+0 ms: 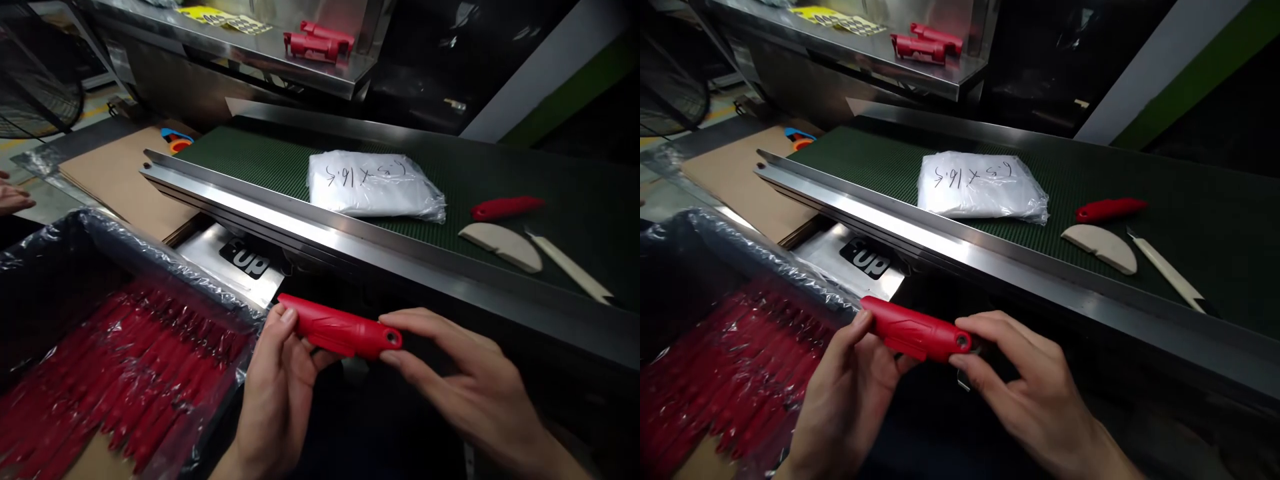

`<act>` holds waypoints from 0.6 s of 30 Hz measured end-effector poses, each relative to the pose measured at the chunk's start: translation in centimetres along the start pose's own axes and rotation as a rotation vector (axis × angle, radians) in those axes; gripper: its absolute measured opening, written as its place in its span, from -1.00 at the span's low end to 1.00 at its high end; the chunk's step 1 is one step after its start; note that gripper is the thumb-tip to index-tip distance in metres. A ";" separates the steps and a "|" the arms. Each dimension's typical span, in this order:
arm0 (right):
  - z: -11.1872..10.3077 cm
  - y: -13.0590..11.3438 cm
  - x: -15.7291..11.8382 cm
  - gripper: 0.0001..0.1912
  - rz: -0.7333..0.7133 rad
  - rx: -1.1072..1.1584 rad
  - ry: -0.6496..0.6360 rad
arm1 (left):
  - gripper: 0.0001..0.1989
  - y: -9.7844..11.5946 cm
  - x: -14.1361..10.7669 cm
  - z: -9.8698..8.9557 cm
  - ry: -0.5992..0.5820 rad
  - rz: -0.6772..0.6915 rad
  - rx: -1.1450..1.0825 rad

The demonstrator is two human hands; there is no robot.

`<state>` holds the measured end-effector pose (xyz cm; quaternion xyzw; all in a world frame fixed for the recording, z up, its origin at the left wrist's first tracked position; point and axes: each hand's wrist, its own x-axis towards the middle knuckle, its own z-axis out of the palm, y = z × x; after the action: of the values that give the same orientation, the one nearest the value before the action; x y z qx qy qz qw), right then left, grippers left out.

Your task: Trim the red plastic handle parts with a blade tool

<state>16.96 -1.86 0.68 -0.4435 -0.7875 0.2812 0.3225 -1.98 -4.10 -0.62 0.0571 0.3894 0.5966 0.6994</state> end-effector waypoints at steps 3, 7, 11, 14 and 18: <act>-0.3 0.4 0.1 -0.78 0.151 -0.005 -0.001 | -0.79 0.1 0.0 -0.8 -0.032 -0.044 -0.002; -0.3 0.7 0.5 -0.84 0.233 0.055 -0.032 | -0.78 -0.2 0.2 -1.1 -0.013 -0.056 0.027; -0.2 1.0 0.7 -0.83 0.242 0.066 -0.033 | -0.73 -0.1 0.5 -1.0 -0.016 -0.081 0.003; -0.2 1.0 0.9 -0.83 0.243 0.059 -0.051 | -0.69 0.1 0.7 -1.0 -0.040 -0.091 -0.019; 0.0 1.1 1.3 -0.83 0.234 0.070 -0.053 | -0.69 0.3 0.7 -1.2 -0.039 -0.095 -0.032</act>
<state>17.00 -0.22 0.28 -0.5133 -0.7283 0.3558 0.2820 -2.98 -3.83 -1.67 0.0390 0.3684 0.5678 0.7351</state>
